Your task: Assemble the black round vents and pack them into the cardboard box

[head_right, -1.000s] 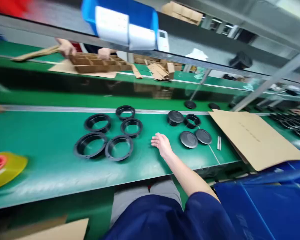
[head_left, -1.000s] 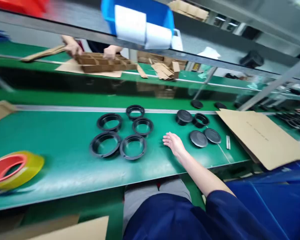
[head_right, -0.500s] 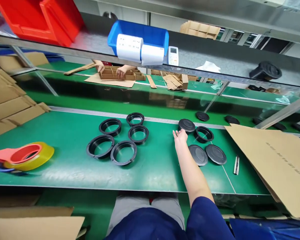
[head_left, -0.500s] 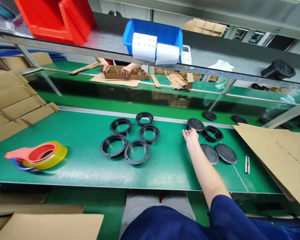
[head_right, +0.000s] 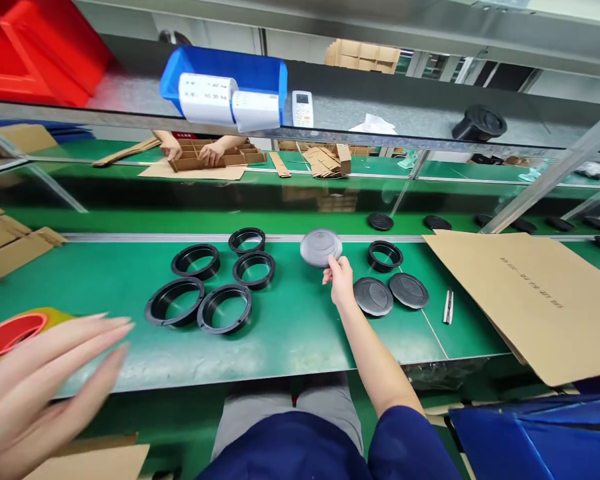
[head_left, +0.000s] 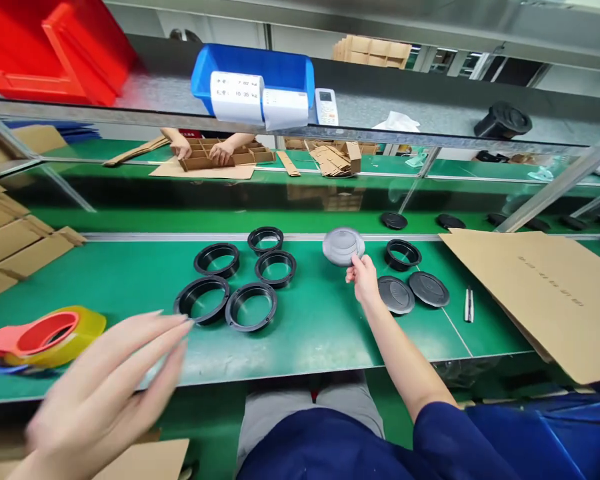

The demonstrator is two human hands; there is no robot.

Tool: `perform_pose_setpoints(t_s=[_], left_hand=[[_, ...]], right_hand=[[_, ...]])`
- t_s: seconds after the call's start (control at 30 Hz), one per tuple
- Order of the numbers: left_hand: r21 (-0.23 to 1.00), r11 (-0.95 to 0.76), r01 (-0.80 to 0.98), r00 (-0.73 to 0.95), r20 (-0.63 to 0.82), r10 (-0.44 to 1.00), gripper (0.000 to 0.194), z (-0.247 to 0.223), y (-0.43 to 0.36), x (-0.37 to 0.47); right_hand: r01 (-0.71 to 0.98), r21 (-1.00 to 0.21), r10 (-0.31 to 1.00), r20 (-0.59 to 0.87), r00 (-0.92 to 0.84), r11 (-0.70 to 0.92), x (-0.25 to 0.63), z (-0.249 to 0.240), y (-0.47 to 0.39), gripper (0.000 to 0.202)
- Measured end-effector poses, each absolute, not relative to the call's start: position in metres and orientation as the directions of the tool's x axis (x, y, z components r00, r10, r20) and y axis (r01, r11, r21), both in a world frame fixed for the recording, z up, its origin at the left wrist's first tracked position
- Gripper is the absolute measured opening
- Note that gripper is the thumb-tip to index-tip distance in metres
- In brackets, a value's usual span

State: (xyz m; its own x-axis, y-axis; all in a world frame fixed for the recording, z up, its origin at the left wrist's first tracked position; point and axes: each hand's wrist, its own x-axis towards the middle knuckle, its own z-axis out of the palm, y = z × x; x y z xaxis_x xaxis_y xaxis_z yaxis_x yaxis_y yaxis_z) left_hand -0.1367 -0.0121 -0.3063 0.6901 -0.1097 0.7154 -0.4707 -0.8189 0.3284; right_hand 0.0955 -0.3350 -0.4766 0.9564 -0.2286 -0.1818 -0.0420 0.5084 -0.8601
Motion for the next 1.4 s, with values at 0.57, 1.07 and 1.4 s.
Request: perform_pose_setpoints(t_s=[0.57, 1.07, 1.4], left_hand=[[0.842, -0.509, -0.177, 0.977, 0.212, 0.012, 0.051, -0.347, -0.112, -0.045], [0.819, -0.537, -0.201, 0.967, 0.253, 0.023, 0.047, -0.332, -0.103, -0.061], [0.998, -0.01, -0.057, 0.99, 0.058, 0.125, 0.053, -0.33, -0.105, -0.058]], right_hand=[[0.041, -0.927, 0.338, 0.177, 0.924, 0.373, -0.027, -0.46, -0.294, 0.037], [-0.006, -0.929, 0.431, 0.166, 0.887, 0.37, -0.037, -0.45, -0.29, 0.039], [-0.139, -0.862, 0.449, 0.111, 0.886, 0.488, -0.043, -0.455, -0.295, 0.043]])
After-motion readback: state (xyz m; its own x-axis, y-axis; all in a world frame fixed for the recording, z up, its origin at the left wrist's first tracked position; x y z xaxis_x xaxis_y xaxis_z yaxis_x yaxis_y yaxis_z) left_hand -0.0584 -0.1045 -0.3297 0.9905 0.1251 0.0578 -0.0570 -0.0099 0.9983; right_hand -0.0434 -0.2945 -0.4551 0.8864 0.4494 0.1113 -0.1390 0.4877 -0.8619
